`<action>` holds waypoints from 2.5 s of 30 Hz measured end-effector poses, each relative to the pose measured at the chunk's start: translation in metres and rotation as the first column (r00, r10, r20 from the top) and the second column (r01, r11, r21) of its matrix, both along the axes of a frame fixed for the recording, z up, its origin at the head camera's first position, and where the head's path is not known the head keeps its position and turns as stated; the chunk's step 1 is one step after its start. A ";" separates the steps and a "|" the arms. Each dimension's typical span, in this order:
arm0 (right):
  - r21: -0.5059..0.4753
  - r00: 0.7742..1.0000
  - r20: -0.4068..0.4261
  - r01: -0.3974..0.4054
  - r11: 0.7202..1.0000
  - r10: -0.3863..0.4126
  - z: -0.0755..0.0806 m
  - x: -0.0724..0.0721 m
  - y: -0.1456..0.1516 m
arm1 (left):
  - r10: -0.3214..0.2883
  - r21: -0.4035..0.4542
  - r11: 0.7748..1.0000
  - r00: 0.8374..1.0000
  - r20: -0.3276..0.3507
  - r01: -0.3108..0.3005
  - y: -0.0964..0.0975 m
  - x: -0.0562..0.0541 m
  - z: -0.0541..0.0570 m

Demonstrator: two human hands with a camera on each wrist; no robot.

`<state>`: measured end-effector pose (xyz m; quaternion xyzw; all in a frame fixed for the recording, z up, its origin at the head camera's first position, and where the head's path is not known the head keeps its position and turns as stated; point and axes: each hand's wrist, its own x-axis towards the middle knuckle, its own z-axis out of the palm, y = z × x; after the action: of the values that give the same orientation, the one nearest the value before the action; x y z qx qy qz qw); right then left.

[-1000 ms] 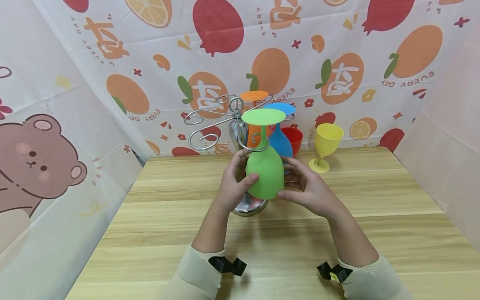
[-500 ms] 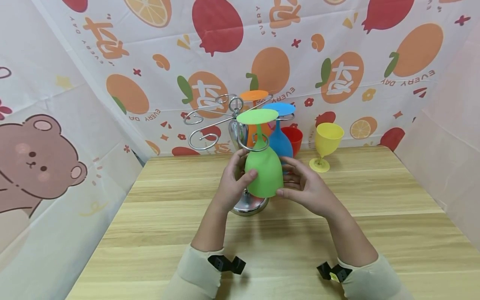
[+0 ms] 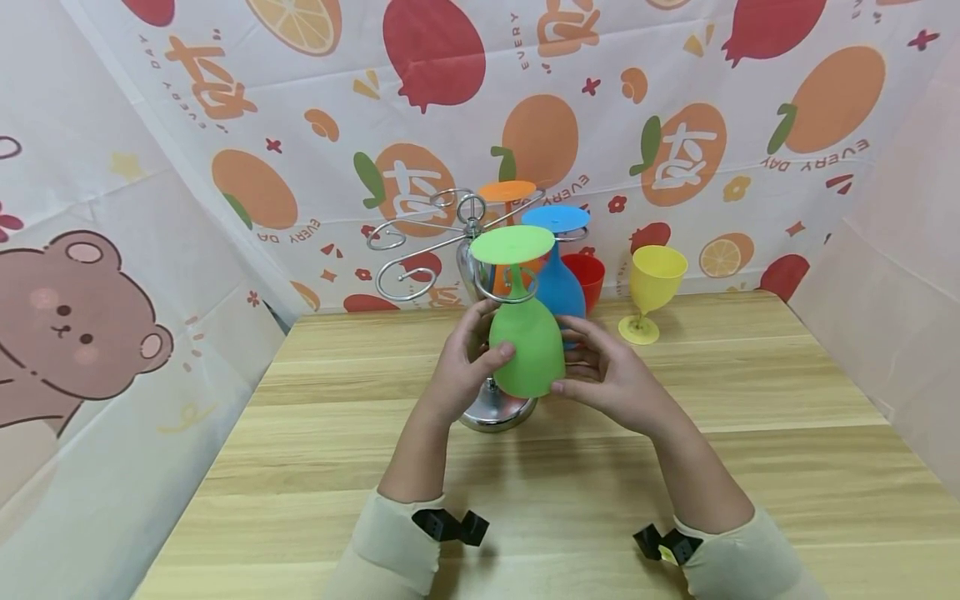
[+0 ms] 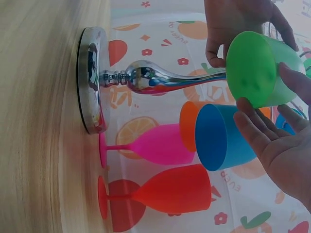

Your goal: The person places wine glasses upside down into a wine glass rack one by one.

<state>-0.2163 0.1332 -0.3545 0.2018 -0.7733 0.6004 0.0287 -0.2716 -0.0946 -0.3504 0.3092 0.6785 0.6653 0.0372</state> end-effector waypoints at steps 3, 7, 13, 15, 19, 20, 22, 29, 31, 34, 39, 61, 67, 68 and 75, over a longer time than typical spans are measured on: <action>0.017 1.000 0.009 0.002 1.000 -0.002 -0.001 -0.001 0.000 | -0.015 -0.013 1.000 1.000 0.003 0.015 -0.002 0.000 0.000; 0.044 1.000 0.027 0.005 0.999 -0.006 -0.003 -0.003 -0.001 | -0.024 -0.049 0.998 1.000 0.002 0.025 -0.004 -0.001 0.001; 0.067 0.999 0.044 0.007 0.998 -0.010 -0.005 -0.003 -0.002 | -0.031 -0.096 0.995 0.999 -0.013 0.030 -0.007 -0.003 0.001; 0.070 0.999 0.042 0.007 0.998 -0.010 -0.005 -0.003 -0.002 | -0.033 -0.098 0.995 0.999 -0.018 0.031 -0.008 -0.003 0.001; 0.072 0.999 0.043 0.006 0.997 -0.009 -0.005 -0.004 -0.002 | -0.037 -0.099 0.995 0.999 -0.028 0.034 -0.008 -0.004 0.000; 0.071 0.999 0.044 0.005 0.997 -0.009 -0.005 -0.004 -0.002 | -0.038 -0.099 0.994 0.999 -0.029 0.034 -0.008 -0.004 0.000; 0.072 0.999 0.047 0.004 0.997 -0.007 -0.005 -0.004 -0.002 | -0.039 -0.102 0.994 0.999 -0.031 0.035 -0.008 -0.005 0.000; 0.079 0.998 0.059 0.004 0.997 -0.009 -0.006 -0.005 -0.003 | -0.051 -0.109 0.993 0.998 -0.043 0.046 -0.009 -0.007 -0.001; 0.084 0.998 0.066 0.004 0.996 -0.010 -0.006 -0.006 -0.003 | -0.057 -0.117 0.992 0.997 -0.051 0.051 -0.010 -0.008 -0.001; 0.093 0.997 0.080 0.002 0.996 -0.009 -0.007 -0.007 -0.003 | -0.065 -0.132 0.990 0.996 -0.056 0.057 -0.011 -0.009 -0.001; 0.101 0.995 0.098 -0.007 0.995 -0.003 -0.009 -0.009 -0.003 | -0.075 -0.159 0.985 0.996 -0.046 0.067 -0.014 -0.010 -0.001; 0.088 0.993 0.112 -0.038 0.995 0.028 -0.010 -0.010 -0.003 | -0.088 -0.229 0.970 0.996 -0.007 0.084 -0.022 -0.014 0.000; 0.103 0.995 0.098 -0.019 0.994 0.009 -0.009 -0.010 -0.002 | -0.068 -0.254 0.965 0.998 -0.003 0.065 -0.023 -0.014 0.000; 0.106 0.996 0.094 -0.016 0.994 0.006 -0.009 -0.010 -0.002 | -0.066 -0.253 0.965 0.998 0.000 0.064 -0.023 -0.014 0.001; 0.125 0.999 0.029 0.025 0.992 -0.029 -0.008 -0.008 -0.005 | -0.059 -0.237 0.970 0.998 0.010 0.060 -0.026 -0.012 0.003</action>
<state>-0.2245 0.1283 -0.3622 0.1834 -0.8122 0.5536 0.0126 -0.2835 -0.1202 -0.3475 0.3218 0.7436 0.5784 0.0949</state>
